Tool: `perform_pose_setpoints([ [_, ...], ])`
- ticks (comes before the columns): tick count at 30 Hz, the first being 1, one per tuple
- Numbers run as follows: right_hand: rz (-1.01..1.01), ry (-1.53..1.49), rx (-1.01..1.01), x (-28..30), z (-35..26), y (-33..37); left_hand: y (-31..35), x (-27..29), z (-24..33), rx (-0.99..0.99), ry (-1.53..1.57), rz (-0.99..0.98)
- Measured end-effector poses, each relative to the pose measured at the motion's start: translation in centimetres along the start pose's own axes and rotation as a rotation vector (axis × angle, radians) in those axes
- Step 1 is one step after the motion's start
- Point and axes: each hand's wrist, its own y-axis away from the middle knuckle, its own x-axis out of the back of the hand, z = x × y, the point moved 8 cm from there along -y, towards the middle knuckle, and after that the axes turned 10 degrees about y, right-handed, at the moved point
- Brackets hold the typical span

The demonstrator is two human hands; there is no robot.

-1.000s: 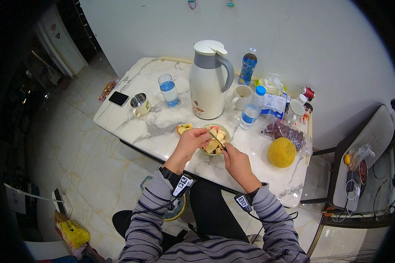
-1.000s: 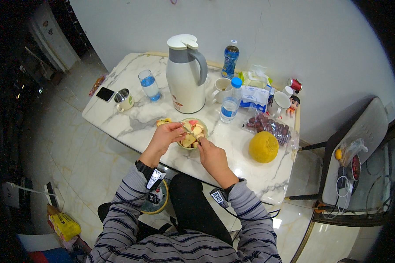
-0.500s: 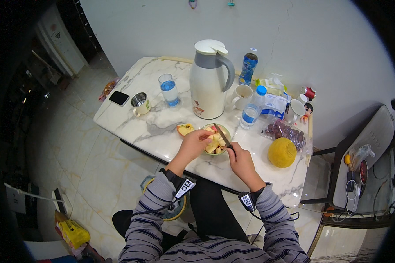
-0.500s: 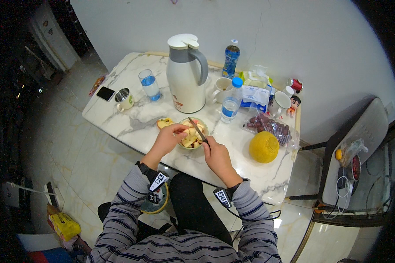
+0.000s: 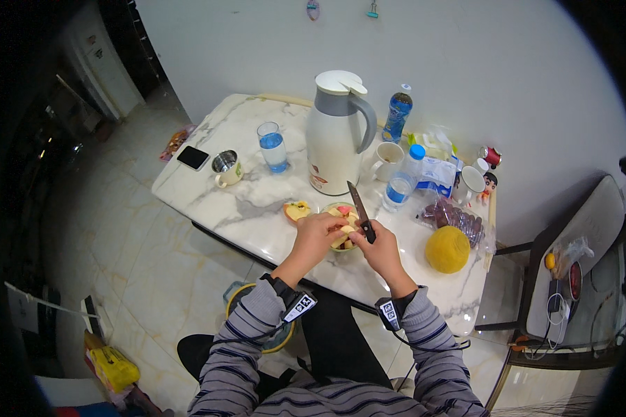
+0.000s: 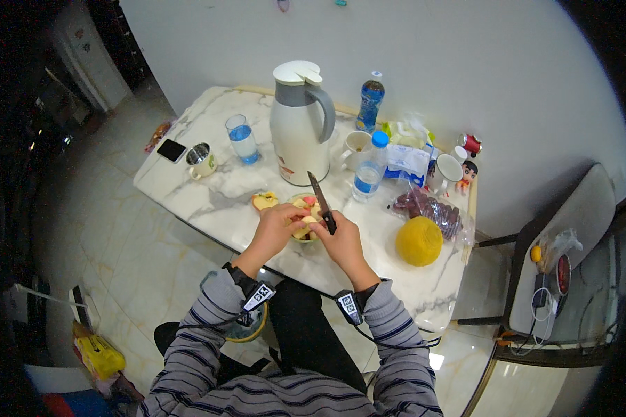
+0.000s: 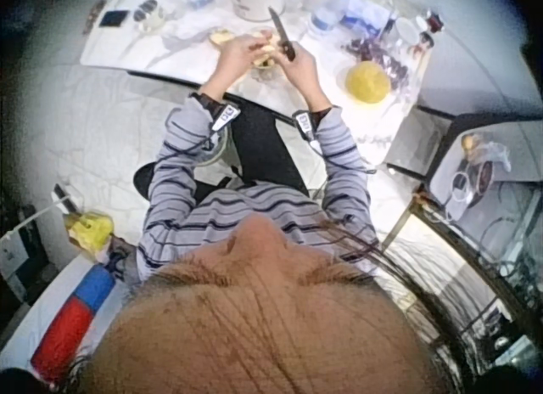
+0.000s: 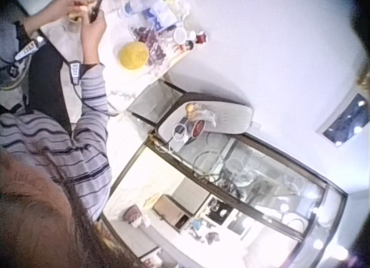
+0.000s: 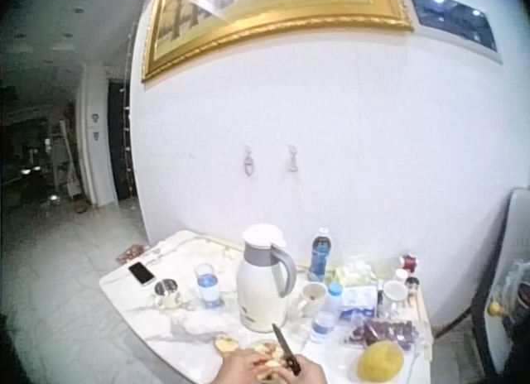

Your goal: The person cuts an apple into small pieces using a knife and places them into a bowl. After finishing, they move to the kitchen sink, rinse the knife, and place it on a cutting board.

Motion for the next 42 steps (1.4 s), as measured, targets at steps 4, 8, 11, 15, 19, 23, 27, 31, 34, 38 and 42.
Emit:
perform_pose_setpoints([
  [4,-0.207,-0.337,-0.291,-1.8,1.9,-0.5,0.0,-0.2,-1.6,0.094,0.258,0.012],
  [8,-0.241,-0.619,-0.445,-2.4,2.8,0.0,0.2,-0.9,-3.9,0.271,0.595,0.038],
  [11,-0.223,-0.658,-0.446,-2.4,3.2,-0.1,0.0,-1.2,-4.4,0.294,0.713,0.042],
  [15,-0.149,-0.329,-0.386,-1.0,3.6,-0.8,0.0,-0.5,-3.0,0.108,0.241,0.041],
  [19,-0.169,-0.152,-0.311,-0.5,2.7,-0.7,0.1,1.3,-1.9,-0.024,-0.084,0.116],
  [23,-0.181,-0.111,-0.300,0.3,2.1,-0.2,0.5,6.3,-4.8,0.262,-0.400,0.363],
  [27,-0.171,-0.101,-0.286,0.7,1.8,0.4,0.7,5.5,-7.5,0.380,-0.451,0.213],
  [31,-0.207,-0.092,-0.305,0.6,1.9,1.6,0.0,3.5,-8.4,0.289,-0.616,0.154],
  [34,-0.190,-0.096,-0.288,1.3,1.6,2.2,-1.5,3.3,-10.3,0.364,-0.594,0.020],
  [38,-0.149,-0.083,-0.233,2.4,0.9,2.6,-2.3,5.7,-10.0,0.306,-0.450,0.013],
  [42,-0.116,-0.090,-0.199,2.7,0.3,2.9,-1.1,6.1,-8.1,0.334,0.576,-0.004],
])
